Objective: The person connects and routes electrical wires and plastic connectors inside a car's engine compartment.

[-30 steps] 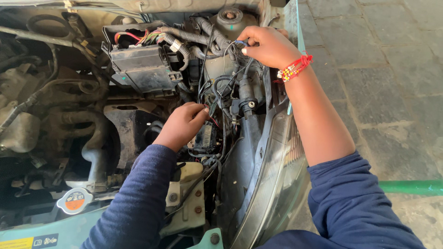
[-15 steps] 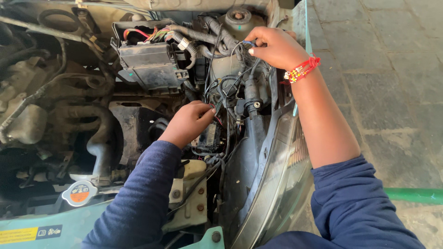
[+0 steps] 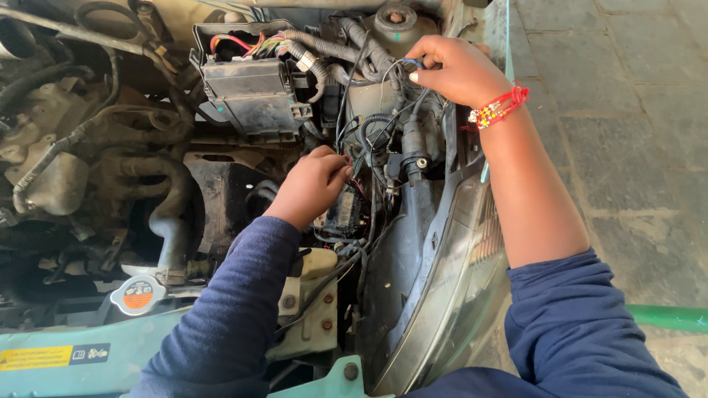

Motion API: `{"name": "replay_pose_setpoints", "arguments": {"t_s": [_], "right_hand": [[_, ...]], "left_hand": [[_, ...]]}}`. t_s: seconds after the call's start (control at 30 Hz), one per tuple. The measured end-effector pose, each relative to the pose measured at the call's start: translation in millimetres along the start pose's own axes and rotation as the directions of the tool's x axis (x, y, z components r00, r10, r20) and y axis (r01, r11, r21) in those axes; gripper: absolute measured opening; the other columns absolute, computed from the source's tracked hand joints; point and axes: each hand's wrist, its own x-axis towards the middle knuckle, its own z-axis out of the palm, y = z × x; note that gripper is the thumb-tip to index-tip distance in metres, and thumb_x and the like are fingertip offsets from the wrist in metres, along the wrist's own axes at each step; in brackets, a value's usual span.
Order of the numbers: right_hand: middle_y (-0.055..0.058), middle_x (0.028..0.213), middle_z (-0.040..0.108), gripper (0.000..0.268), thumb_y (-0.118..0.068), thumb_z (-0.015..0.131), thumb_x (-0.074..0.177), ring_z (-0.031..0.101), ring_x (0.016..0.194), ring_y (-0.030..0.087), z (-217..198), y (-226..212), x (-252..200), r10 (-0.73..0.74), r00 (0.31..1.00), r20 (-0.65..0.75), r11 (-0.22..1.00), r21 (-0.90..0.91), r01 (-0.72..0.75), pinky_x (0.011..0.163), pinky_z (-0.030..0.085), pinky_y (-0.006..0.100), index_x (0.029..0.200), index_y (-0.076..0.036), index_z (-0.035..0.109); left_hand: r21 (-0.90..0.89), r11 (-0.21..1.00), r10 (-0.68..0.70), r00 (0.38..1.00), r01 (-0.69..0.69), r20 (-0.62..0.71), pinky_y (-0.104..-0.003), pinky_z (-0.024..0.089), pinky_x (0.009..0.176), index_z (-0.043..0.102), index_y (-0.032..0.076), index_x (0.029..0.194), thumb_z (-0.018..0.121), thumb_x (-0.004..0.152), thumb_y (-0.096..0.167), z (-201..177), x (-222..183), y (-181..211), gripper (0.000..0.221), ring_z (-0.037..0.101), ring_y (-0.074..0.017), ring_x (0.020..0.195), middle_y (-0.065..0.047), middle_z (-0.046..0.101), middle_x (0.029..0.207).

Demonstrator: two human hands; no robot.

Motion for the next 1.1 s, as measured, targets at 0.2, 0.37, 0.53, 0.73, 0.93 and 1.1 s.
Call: {"name": "replay_pose_setpoints", "arguments": {"t_s": [0.2,0.37,0.53,0.73,0.93,1.1], "right_hand": [[0.005,0.099,0.072,0.036,-0.030,0.075,0.089,0.066,0.094,0.018,-1,-2,-1,0.020,1.000,0.020,0.997,0.069,-0.021,0.087,0.047,0.037,0.121,-0.014,0.069],[0.010,0.100,0.076,0.034,-0.025,0.080,0.090,0.068,0.094,0.025,-4,-4,0,-0.152,0.987,-0.046,0.978,-0.151,0.143,0.093,0.039,0.045,0.119,-0.011,0.073],[0.008,0.100,0.073,0.037,-0.030,0.074,0.091,0.067,0.090,0.025,-1,-10,1,0.071,0.995,0.065,0.993,0.088,-0.076,0.081,0.049,0.040,0.123,-0.013,0.068],[0.010,0.102,0.075,0.036,-0.029,0.077,0.090,0.067,0.098,0.023,-2,-7,0,-0.016,1.000,-0.001,0.999,-0.049,0.016,0.095,0.041,0.041,0.122,-0.012,0.071],[0.010,0.106,0.074,0.039,-0.033,0.074,0.089,0.069,0.100,0.025,-3,-10,4,0.065,0.995,0.077,0.993,0.097,-0.072,0.089,0.049,0.040,0.123,-0.014,0.069],[0.014,0.114,0.075,0.042,-0.032,0.075,0.090,0.068,0.109,0.026,-3,-9,0,0.049,0.997,0.059,0.999,0.009,-0.050,0.095,0.047,0.039,0.126,-0.012,0.070]], "left_hand": [[0.018,1.000,0.014,1.000,-0.013,-0.005,-0.046,0.052,0.084,0.075,0.005,0.103,0.068,0.092,0.020,6,-1,-7,0.019,0.065,-0.0386,0.096,-0.015,0.068,0.104],[0.032,0.999,0.038,0.999,-0.038,0.006,-0.046,0.053,0.084,0.075,0.007,0.102,0.070,0.089,0.018,4,1,-6,0.018,0.065,-0.0384,0.096,-0.015,0.067,0.102],[0.009,0.999,-0.049,0.997,0.049,0.064,-0.046,0.053,0.082,0.074,0.009,0.103,0.070,0.091,0.021,-1,-4,-4,0.018,0.066,-0.0370,0.095,-0.015,0.067,0.102],[0.009,0.999,-0.053,0.995,0.053,0.084,-0.046,0.053,0.081,0.074,0.009,0.103,0.070,0.090,0.021,0,-2,-4,0.019,0.066,-0.0370,0.094,-0.014,0.067,0.102],[-0.014,1.000,-0.021,0.998,0.022,0.063,-0.044,0.055,0.081,0.074,0.010,0.104,0.071,0.089,0.022,3,-2,-12,0.019,0.067,-0.0366,0.093,-0.015,0.067,0.103],[-0.010,1.000,-0.014,0.998,0.014,0.055,-0.044,0.055,0.082,0.074,0.012,0.105,0.070,0.089,0.024,12,-5,-21,0.021,0.067,-0.0371,0.094,-0.015,0.068,0.104]]}}
